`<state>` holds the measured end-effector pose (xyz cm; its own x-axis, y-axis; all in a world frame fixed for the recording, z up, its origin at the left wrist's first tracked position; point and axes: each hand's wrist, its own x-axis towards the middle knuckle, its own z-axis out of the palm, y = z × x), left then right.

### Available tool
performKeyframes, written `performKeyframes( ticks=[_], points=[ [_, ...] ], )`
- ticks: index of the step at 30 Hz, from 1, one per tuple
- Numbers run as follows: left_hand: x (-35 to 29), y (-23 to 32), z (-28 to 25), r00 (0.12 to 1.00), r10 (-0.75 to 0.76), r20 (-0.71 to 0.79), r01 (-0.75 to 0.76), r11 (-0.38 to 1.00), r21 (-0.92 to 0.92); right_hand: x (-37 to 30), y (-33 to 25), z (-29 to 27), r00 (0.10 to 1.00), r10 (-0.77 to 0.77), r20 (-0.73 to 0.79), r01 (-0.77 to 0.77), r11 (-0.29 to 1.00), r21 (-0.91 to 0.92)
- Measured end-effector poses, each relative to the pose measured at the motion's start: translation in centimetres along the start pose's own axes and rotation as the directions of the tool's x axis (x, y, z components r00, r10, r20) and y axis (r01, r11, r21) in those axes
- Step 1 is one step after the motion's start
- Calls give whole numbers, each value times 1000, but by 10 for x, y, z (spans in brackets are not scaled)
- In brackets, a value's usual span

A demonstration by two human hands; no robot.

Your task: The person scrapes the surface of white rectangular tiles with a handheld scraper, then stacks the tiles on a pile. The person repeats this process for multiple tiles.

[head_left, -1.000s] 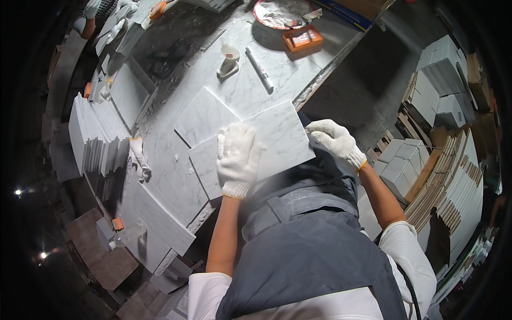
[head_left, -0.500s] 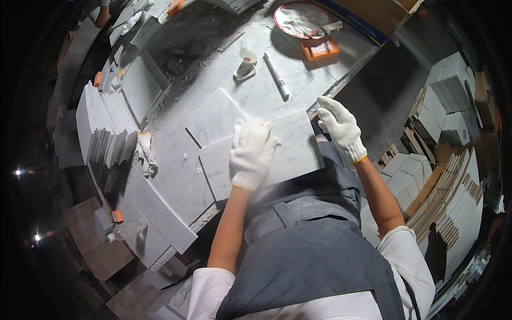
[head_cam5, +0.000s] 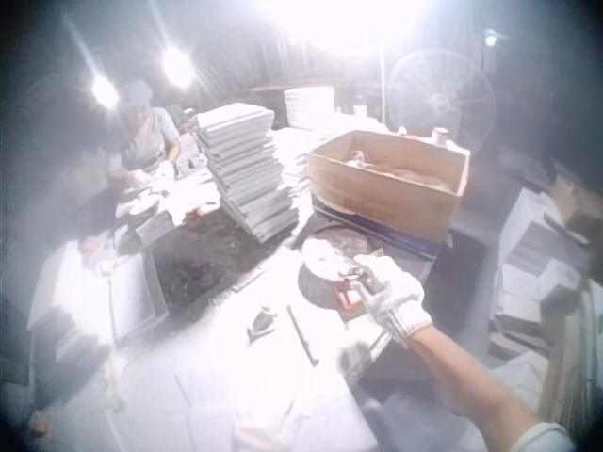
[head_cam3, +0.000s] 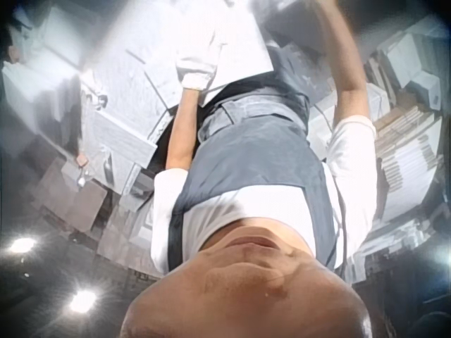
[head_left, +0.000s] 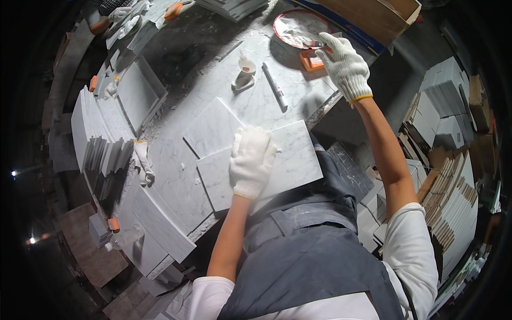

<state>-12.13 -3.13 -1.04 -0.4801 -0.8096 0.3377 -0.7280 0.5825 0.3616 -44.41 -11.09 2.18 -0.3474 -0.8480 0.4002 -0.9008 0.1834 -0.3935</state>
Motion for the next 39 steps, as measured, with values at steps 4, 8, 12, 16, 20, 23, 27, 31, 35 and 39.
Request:
performKeyframes(
  ticks=[4, 8, 12, 16, 20, 23, 27, 31, 35, 39],
  points=[
    [0, -1, -1, 1000, -1, 7, 1, 999, -46, 21, -3, 8, 996, 6, 84, 7, 989, -148],
    [1, -2, 0, 1000, 13, 6, -13, 998, -56, 36, 2, 17, 980, 19, 199, 20, 981, -191],
    [2, -2, 0, 1000, 20, 3, -20, 998, -54, 44, 7, 21, 978, -11, 210, 52, 980, -190],
    [3, -1, -1, 1000, 24, 18, -23, 998, -67, 42, 9, 14, 995, 2, 100, 14, 988, -152],
    [2, 0, -1, 1000, 1, 11, 0, 997, -74, 30, 14, 0, 999, 34, -24, -33, 999, 39],
    [1, 1, -1, 1000, -10, 8, 11, 997, -80, 16, 20, -6, 989, 145, -15, -136, 958, 251],
    [2, 0, 1, 1000, 25, 1, -25, 998, -54, -8, 28, -8, 916, 376, 139, -379, 698, 608],
    [3, 0, 2, 999, 42, -4, -43, 996, -77, -44, 41, -11, 796, 501, 339, -531, 310, 789],
    [2, -1, 3, 999, 39, 10, -38, 995, -89, -86, 50, -18, 698, 452, 556, -534, -189, 824],
    [1, -3, 5, 998, 45, 33, -42, 996, -83, -134, 41, -26, 615, 389, 686, -574, -376, 728]
  ],
)
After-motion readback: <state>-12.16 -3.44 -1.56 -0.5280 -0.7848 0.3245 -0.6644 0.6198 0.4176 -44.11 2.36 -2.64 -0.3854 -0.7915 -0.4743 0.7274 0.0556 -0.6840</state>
